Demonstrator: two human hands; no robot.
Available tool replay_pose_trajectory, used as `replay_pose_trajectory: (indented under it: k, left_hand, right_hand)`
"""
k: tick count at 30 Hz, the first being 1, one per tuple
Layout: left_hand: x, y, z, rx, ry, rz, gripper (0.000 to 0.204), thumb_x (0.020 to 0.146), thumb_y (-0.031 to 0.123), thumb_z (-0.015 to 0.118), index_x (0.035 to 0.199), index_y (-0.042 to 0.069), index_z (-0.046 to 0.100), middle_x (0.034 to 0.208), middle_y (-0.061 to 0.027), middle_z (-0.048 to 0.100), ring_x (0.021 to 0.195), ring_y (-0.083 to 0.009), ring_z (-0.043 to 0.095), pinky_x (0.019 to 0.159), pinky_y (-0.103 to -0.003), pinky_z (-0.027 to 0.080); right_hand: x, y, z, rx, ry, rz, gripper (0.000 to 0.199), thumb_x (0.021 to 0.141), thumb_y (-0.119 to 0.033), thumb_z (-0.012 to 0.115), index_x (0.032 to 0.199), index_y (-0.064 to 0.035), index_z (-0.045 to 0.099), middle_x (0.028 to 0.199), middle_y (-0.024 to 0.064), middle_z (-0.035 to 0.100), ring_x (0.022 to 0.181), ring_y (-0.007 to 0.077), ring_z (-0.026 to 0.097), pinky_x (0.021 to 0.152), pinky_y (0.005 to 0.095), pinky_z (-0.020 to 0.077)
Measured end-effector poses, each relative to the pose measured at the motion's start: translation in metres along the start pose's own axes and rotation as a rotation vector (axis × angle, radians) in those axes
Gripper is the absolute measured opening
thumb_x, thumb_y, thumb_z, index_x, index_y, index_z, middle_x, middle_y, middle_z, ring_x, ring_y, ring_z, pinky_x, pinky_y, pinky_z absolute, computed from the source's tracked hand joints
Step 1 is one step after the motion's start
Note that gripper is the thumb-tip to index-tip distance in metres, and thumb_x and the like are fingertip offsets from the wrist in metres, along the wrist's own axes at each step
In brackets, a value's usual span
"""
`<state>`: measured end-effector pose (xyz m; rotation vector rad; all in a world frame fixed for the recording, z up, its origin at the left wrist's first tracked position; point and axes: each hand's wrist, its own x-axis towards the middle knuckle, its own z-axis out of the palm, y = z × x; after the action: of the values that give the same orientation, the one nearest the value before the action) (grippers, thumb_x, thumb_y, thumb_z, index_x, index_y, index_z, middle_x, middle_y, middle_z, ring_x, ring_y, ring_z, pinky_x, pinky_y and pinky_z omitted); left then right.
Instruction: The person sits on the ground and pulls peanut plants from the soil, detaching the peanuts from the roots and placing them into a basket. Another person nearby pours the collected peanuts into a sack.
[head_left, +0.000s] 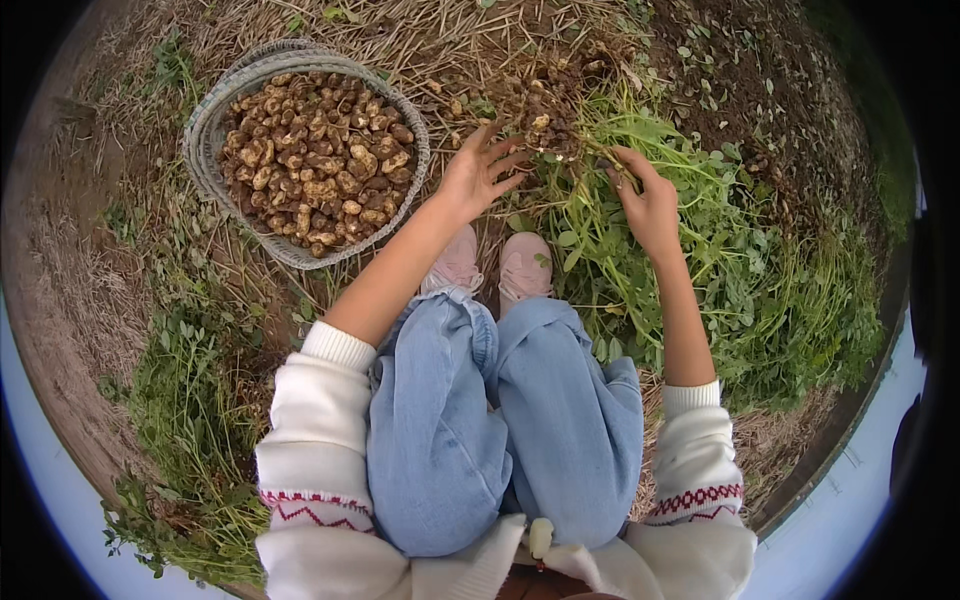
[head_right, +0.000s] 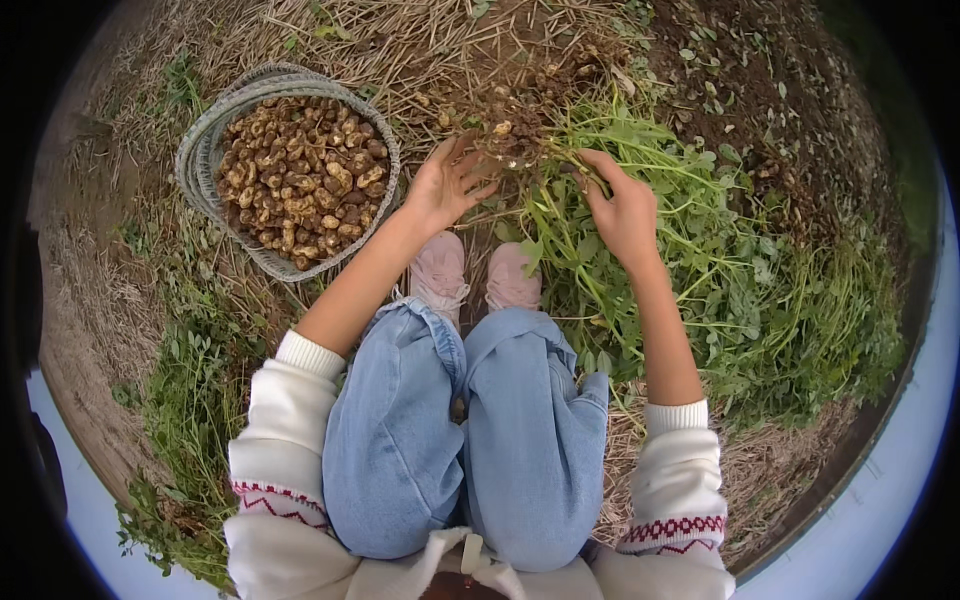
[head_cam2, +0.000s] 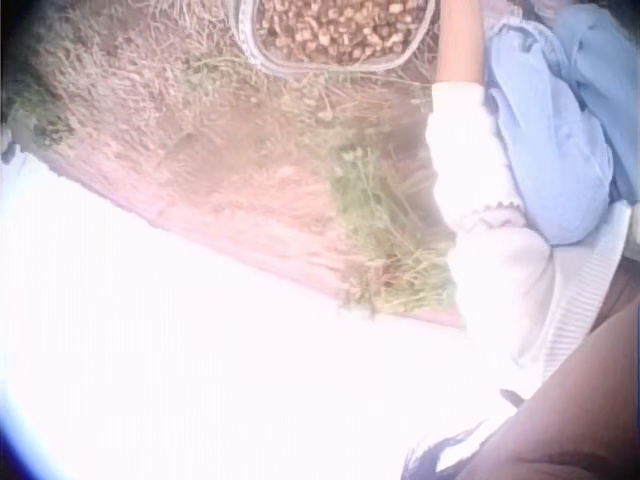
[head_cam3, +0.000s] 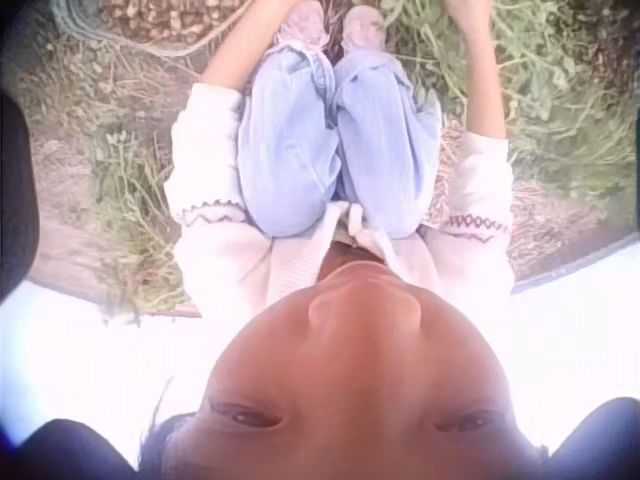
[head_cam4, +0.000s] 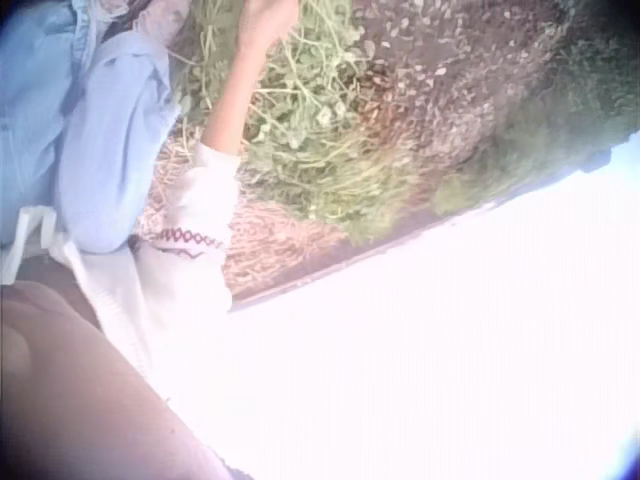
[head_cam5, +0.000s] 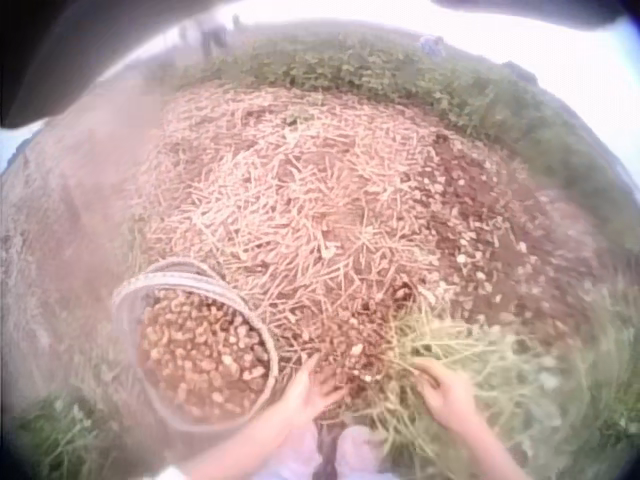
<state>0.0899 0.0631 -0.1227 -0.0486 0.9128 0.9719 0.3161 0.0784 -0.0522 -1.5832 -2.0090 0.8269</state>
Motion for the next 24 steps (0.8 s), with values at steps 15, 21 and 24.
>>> replay_pose_trajectory:
  k: [15, 21, 24]
  left_hand:
    - [0.033, -0.007, -0.02, -0.043, -0.094, 0.104, 0.023, 0.094, 0.023, 0.039, 0.108, 0.006, 0.049, 0.1, -0.0079, 0.057, 0.088, -0.019, 0.058, 0.067, -0.041, 0.051]
    - [0.03, -0.002, -0.024, 0.076, 0.038, 0.008, 0.008, 0.09, 0.012, 0.045, 0.09, 0.005, 0.049, 0.081, -0.0045, 0.057, 0.059, -0.0153, 0.057, 0.048, -0.032, 0.048]
    - [0.032, 0.002, -0.027, 0.077, -0.022, -0.013, 0.008, 0.09, 0.013, 0.047, 0.09, 0.007, 0.052, 0.075, -0.0021, 0.054, 0.056, -0.0113, 0.055, 0.043, -0.025, 0.043]
  right_hand:
    - [-0.009, 0.046, 0.046, 0.602, -0.15, 0.352, 0.025, 0.084, -0.001, 0.059, 0.108, 0.0008, 0.053, 0.092, 0.0001, 0.055, 0.082, 0.0063, 0.051, 0.07, 0.0207, 0.0429]
    - [-0.01, 0.04, 0.042, 0.577, -0.231, 0.307, 0.022, 0.085, -0.002, 0.058, 0.106, 0.0007, 0.054, 0.088, -0.0005, 0.053, 0.074, 0.0059, 0.049, 0.066, 0.0195, 0.041]
    - [-0.01, 0.039, 0.037, 0.545, -0.227, 0.261, 0.021, 0.085, -0.001, 0.058, 0.106, 0.0017, 0.054, 0.087, -0.0003, 0.054, 0.075, 0.0063, 0.05, 0.066, 0.0203, 0.0426]
